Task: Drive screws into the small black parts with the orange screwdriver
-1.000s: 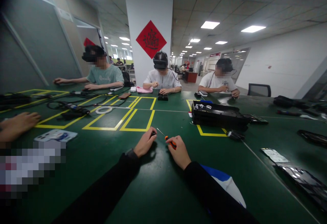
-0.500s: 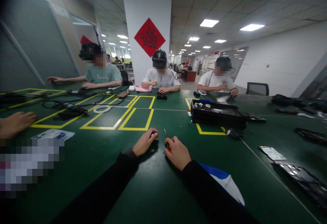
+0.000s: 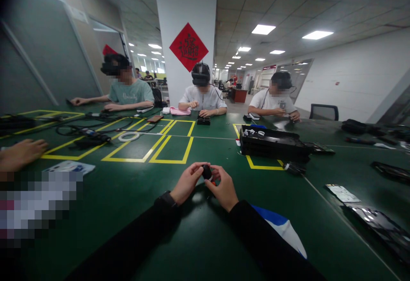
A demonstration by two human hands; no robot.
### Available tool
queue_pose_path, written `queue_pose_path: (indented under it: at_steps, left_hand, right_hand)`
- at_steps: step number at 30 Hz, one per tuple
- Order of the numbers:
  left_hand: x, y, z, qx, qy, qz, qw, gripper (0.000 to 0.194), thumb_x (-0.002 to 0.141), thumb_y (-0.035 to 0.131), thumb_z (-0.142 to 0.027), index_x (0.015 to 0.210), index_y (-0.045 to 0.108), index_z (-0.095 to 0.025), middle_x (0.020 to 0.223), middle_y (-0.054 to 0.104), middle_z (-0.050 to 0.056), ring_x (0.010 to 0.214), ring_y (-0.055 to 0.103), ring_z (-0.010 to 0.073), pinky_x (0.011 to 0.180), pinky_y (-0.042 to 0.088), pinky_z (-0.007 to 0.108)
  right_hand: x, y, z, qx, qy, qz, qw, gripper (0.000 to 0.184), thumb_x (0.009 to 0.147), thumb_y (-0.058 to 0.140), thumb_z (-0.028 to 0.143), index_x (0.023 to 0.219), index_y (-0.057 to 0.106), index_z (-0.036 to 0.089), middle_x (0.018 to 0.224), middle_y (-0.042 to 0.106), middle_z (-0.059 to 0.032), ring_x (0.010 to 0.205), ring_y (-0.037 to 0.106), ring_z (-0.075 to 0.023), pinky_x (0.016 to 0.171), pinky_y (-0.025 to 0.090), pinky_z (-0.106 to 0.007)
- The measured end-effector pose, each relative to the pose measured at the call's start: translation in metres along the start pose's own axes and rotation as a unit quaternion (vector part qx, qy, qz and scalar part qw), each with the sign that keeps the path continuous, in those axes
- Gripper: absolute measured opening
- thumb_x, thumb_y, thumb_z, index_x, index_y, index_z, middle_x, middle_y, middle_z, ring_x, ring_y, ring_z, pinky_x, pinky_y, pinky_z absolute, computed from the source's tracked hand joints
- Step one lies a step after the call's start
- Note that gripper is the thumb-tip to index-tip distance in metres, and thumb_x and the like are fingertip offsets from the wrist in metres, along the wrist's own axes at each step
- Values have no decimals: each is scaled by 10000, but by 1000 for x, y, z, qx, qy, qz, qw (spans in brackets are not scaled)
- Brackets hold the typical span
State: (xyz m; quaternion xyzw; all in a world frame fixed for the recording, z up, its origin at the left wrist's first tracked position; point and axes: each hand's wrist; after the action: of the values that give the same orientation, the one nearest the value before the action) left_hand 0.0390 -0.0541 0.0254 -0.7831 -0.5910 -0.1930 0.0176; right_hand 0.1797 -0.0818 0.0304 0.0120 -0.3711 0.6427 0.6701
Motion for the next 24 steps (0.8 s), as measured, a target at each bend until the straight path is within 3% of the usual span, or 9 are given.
queue_pose_path:
  at_steps: [3,5,7,9,13,16,21,24]
  left_hand:
    - [-3,-3,-4,187,25,8,982,387,703,580,-372,1016,531,-151,1025,577,86,916,528,170,797,400,295]
    - [-7,-4,-3,307,10,8,952,417,617,635,-436,904,559,-143,843,591,48,733,525,144,646,397,251]
    - [-13,-4,0,394,-19,66,917,444,534,662,-506,776,567,-146,678,553,2,593,471,115,531,335,218]
    - [-17,-3,3,450,-13,100,887,481,460,683,-542,721,562,-155,659,539,-9,566,443,107,496,283,211]
    - [-16,-6,7,484,3,148,863,406,517,662,-526,694,573,-172,666,554,-11,574,451,108,492,250,209]
    - [-11,-12,10,484,-4,167,859,329,603,618,-499,696,589,-185,651,563,-17,568,458,107,487,247,206]
    - [-6,-23,17,523,-18,101,846,283,646,599,-462,693,595,-182,668,572,-2,593,480,121,495,255,212]
    - [-6,-25,17,550,-12,70,832,257,678,581,-441,699,586,-184,687,568,11,623,495,136,519,273,223]
  right_hand:
    - [3,-4,-6,-31,2,-62,998,356,675,577,230,1025,536,182,864,556,-43,730,519,-159,665,433,-287]
    - [5,-7,-11,-48,7,-94,994,332,665,574,224,994,555,181,863,542,-47,743,512,-168,667,432,-293]
    - [6,-10,-16,-58,17,-107,992,332,659,574,221,988,559,180,864,532,-46,746,508,-170,671,431,-294]
    - [6,-12,-21,-63,25,-115,991,333,657,573,216,988,559,179,874,528,-47,751,508,-169,669,429,-289]
    - [7,-12,-32,-52,42,-122,990,345,641,588,218,981,561,173,886,534,-48,734,516,-160,666,433,-286]
    - [9,-11,-44,-14,96,-116,988,366,615,612,237,969,560,161,849,558,-44,680,529,-152,647,442,-295]
    - [16,-7,-59,36,190,-77,978,364,582,639,259,920,573,140,738,594,-28,646,557,-152,603,442,-281]
    - [21,-12,-60,-8,192,-3,981,293,563,652,254,832,604,147,680,596,-10,606,551,-138,565,423,-257]
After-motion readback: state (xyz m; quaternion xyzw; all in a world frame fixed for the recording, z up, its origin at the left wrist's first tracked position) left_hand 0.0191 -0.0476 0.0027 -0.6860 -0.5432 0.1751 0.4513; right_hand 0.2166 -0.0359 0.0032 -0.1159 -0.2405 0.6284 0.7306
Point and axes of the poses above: each hand's wrist, its own x-axis towards the middle knuckle, its own y-axis out of the palm, z = x × y
